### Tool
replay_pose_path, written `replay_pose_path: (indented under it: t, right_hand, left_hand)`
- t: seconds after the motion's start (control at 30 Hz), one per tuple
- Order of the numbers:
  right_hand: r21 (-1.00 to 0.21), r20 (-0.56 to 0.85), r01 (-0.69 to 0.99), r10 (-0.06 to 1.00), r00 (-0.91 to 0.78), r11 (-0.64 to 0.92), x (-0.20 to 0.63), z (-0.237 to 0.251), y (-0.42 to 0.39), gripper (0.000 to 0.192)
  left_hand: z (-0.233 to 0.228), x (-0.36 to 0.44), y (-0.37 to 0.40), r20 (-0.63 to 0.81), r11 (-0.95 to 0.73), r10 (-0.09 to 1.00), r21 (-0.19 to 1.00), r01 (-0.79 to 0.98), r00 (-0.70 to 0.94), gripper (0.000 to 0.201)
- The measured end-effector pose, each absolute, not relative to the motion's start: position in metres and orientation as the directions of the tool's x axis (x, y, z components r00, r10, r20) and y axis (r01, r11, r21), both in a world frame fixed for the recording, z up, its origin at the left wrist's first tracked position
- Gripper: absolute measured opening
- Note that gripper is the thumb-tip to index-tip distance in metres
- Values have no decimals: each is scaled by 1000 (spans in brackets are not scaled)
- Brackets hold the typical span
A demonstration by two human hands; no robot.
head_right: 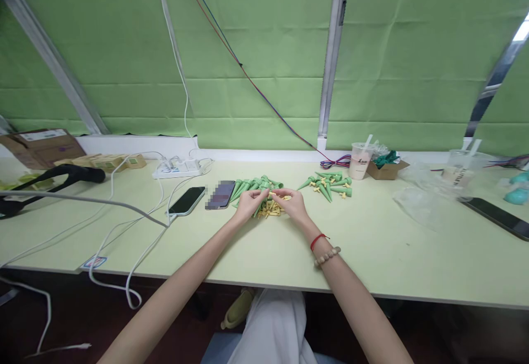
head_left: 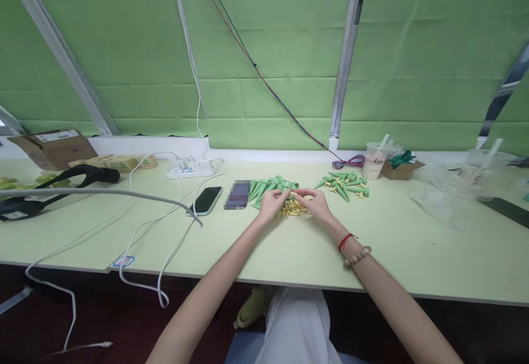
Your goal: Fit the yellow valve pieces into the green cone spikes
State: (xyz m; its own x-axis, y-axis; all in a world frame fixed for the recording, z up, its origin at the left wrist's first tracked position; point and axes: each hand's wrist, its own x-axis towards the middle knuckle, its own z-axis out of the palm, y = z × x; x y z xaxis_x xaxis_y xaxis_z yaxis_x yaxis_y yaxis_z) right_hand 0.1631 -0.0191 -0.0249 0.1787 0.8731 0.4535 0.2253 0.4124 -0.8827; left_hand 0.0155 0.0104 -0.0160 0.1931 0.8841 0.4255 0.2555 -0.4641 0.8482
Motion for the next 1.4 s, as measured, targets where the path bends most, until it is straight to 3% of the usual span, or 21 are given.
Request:
replay_pose_path:
  t: [0.33,0.57,0.97,1.27,1.4]
  right_hand:
    - [-705,648,490,746,154,512,163,-24,-24,18]
    - [-859,486,243,867,112,451,161,-29,-17,35]
    - [-847,507,269,849,148,459,158,-25,-22,33]
    - [-604,738,569,662,133,558,161,-23,-27,18]
    - [-636,734,554,642,221,537,167,-21,-25,20]
  left_hand:
    - [-17,17,10,427,-466,882,852,238,198,51]
    - [-15,17,9,441,-469,882,859,205,170,53]
    - [-11,17,5,475,-501,865,844,194,163,50]
    - [-10,17,7,474,-489,872,859,153,124,44]
    - [-8,10,14,482,-473,874,872,129,-58,45]
